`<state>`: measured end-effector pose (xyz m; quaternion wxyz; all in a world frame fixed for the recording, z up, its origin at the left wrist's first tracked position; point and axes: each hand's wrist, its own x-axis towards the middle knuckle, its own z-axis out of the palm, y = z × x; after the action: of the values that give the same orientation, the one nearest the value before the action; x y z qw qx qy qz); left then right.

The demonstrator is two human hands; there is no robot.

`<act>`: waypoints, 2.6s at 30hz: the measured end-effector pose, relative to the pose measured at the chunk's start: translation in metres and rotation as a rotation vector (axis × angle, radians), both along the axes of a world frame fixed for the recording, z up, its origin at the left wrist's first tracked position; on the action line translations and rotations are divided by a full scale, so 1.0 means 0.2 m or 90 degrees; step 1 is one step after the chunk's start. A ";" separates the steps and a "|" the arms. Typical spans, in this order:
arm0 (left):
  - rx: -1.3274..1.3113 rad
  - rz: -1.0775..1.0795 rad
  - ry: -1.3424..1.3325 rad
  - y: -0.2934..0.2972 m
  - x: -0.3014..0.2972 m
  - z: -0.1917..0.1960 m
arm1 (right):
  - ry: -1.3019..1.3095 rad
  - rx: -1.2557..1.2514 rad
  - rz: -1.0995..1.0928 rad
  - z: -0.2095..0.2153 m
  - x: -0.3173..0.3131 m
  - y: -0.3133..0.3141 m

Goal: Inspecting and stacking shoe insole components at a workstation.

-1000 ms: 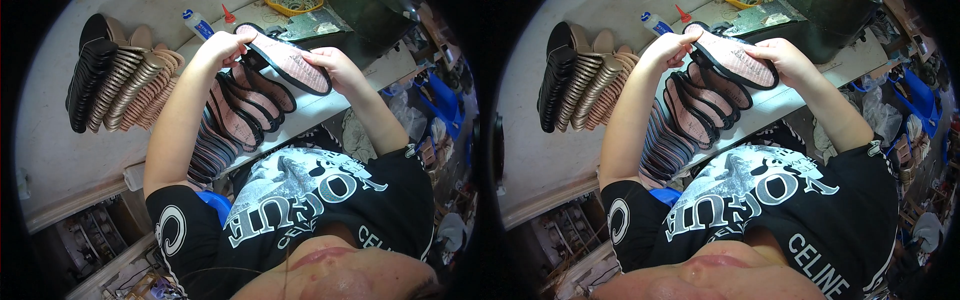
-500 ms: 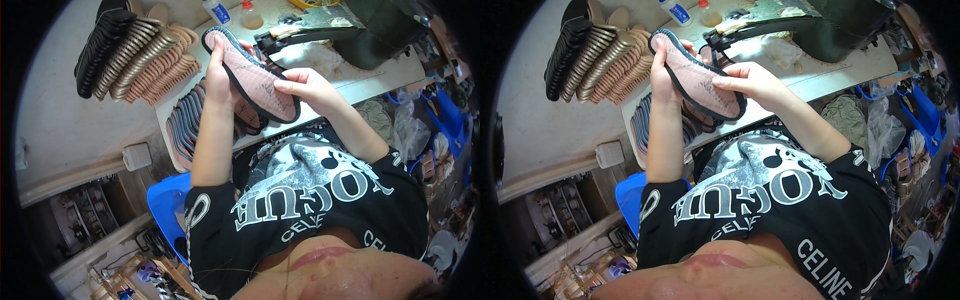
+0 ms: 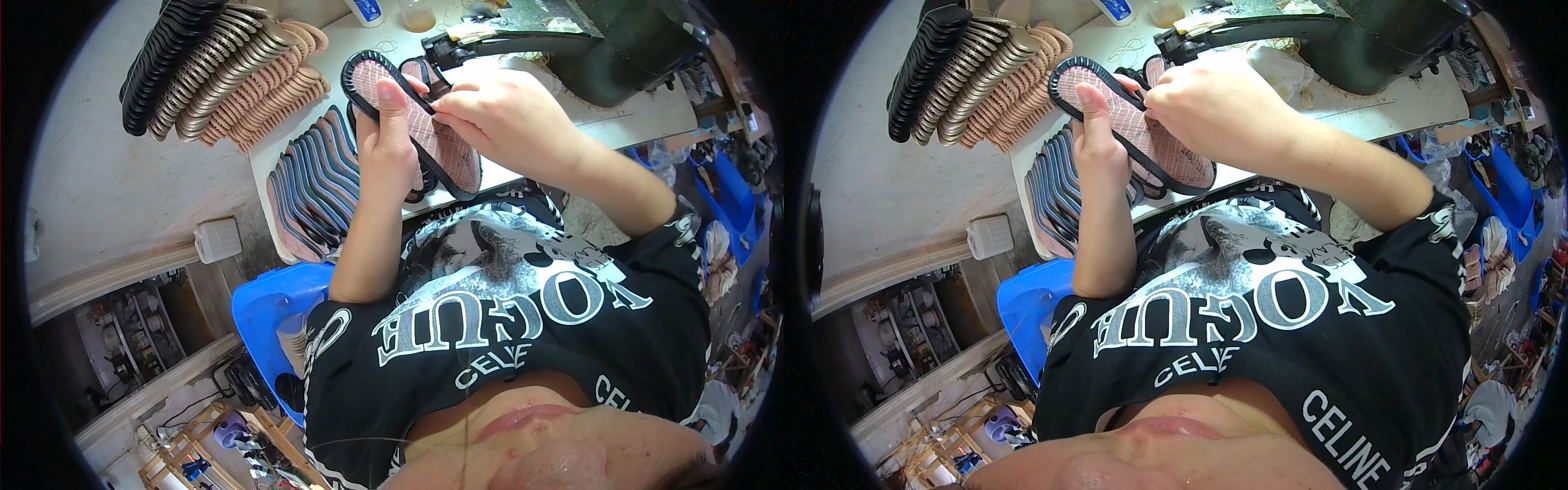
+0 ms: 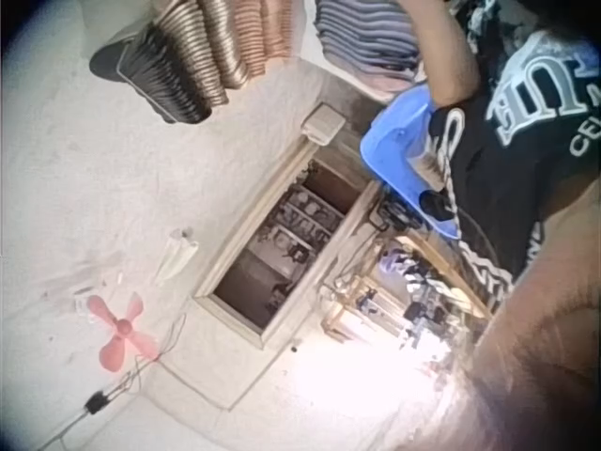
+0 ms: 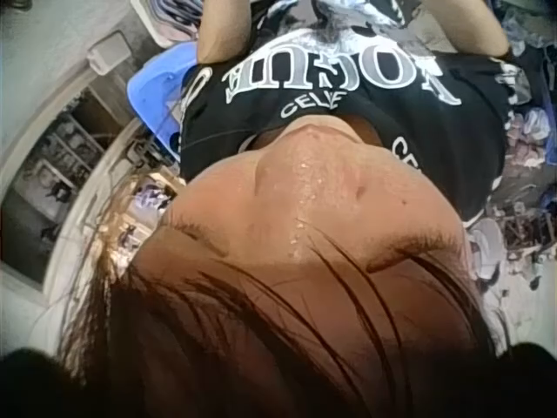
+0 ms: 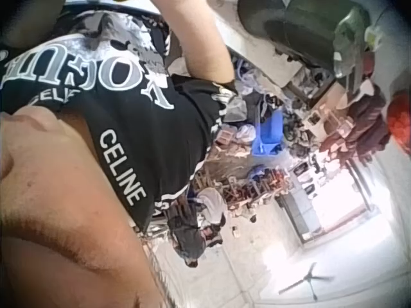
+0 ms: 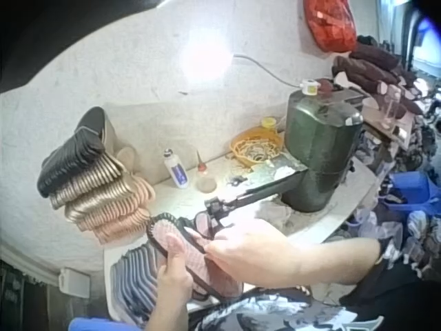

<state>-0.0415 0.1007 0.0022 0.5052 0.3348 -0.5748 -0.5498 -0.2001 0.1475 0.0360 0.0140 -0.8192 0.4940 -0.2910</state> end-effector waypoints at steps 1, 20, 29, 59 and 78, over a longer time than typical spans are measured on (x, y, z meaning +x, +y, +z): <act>-0.041 -0.014 -0.061 -0.01 0.01 -0.02 | 0.112 0.031 0.010 0.03 0.00 -0.01; 0.118 -0.076 0.088 0.06 -0.05 -0.06 | -0.449 0.331 0.091 -0.12 -0.09 -0.01; -0.007 -0.142 -0.095 0.06 -0.07 -0.07 | 0.066 -0.106 -0.020 -0.07 -0.07 0.06; -0.175 -0.046 -0.188 0.12 -0.10 -0.02 | -0.387 0.392 0.074 -0.01 -0.20 -0.01; -0.077 -0.138 -0.045 0.15 -0.05 0.02 | -0.630 0.400 0.174 -0.08 -0.17 0.05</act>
<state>-0.0516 0.1313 0.0071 0.4414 0.2585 -0.6573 -0.5535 -0.2349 0.1581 0.0193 0.5208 -0.5993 0.3812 -0.4736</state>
